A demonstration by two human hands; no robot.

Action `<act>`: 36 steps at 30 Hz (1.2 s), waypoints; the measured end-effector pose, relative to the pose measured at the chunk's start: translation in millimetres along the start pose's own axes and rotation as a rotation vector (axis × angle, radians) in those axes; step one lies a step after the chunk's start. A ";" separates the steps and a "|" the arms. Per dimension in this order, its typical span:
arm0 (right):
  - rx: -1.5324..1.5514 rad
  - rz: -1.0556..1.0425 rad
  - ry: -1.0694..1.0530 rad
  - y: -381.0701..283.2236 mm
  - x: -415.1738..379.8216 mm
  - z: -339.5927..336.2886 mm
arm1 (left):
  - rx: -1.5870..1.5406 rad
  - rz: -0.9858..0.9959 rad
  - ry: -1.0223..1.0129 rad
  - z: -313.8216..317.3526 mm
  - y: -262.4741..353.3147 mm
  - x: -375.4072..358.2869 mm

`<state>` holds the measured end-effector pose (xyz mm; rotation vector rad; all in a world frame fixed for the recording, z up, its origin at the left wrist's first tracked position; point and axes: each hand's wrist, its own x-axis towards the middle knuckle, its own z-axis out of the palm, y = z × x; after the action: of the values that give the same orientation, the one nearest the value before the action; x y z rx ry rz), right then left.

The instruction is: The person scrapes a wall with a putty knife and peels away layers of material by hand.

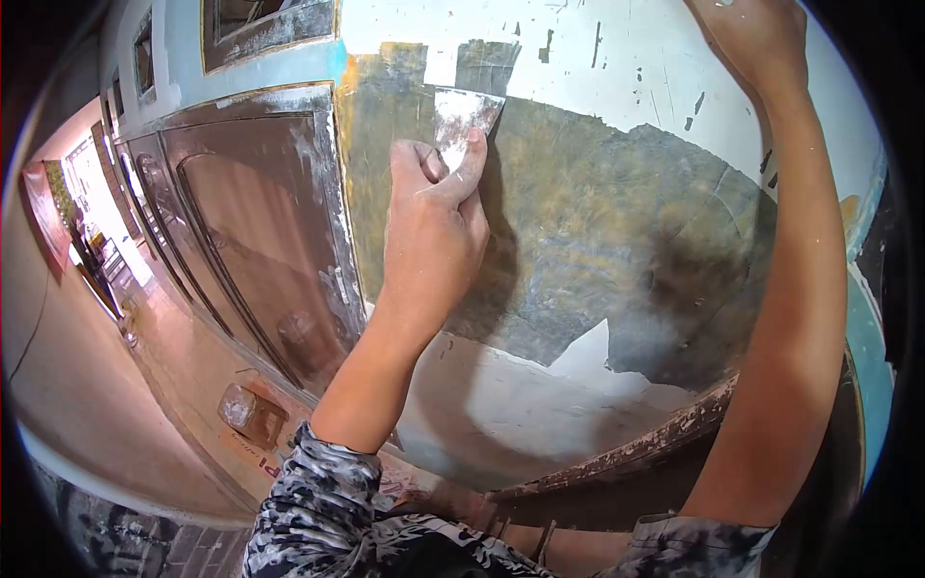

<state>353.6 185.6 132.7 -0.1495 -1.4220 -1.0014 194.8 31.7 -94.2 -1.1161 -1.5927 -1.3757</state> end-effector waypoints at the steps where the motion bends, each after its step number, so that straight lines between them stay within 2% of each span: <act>1: 0.005 0.003 -0.005 0.5 0.6 -0.4 | -0.012 -0.007 -0.005 0.6 0.4 -0.3; 6: -0.052 0.019 -0.024 -2.2 0.6 -1.5 | 0.041 0.076 0.018 2.9 -2.0 7.2; 10: -0.038 0.019 -0.006 -2.2 0.2 0.6 | -0.015 0.004 0.001 0.7 0.1 0.6; 18: -0.018 0.017 0.003 -0.5 -2.1 -0.2 | -0.020 0.098 0.038 8.6 -4.7 8.5; 26: 0.011 0.029 -0.013 -2.2 -1.8 -0.4 | -0.006 0.049 0.000 4.2 2.4 14.6; 28: -0.063 0.031 0.013 -4.3 -2.5 1.3 | 0.021 0.053 0.012 4.6 3.0 16.0; 36: -0.038 0.035 -0.020 -4.6 -1.7 -3.4 | 0.044 0.094 0.038 4.9 7.2 29.3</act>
<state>353.4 181.5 128.5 -0.2121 -1.4151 -1.0006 191.5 41.0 -65.2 -1.1175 -1.5169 -1.2869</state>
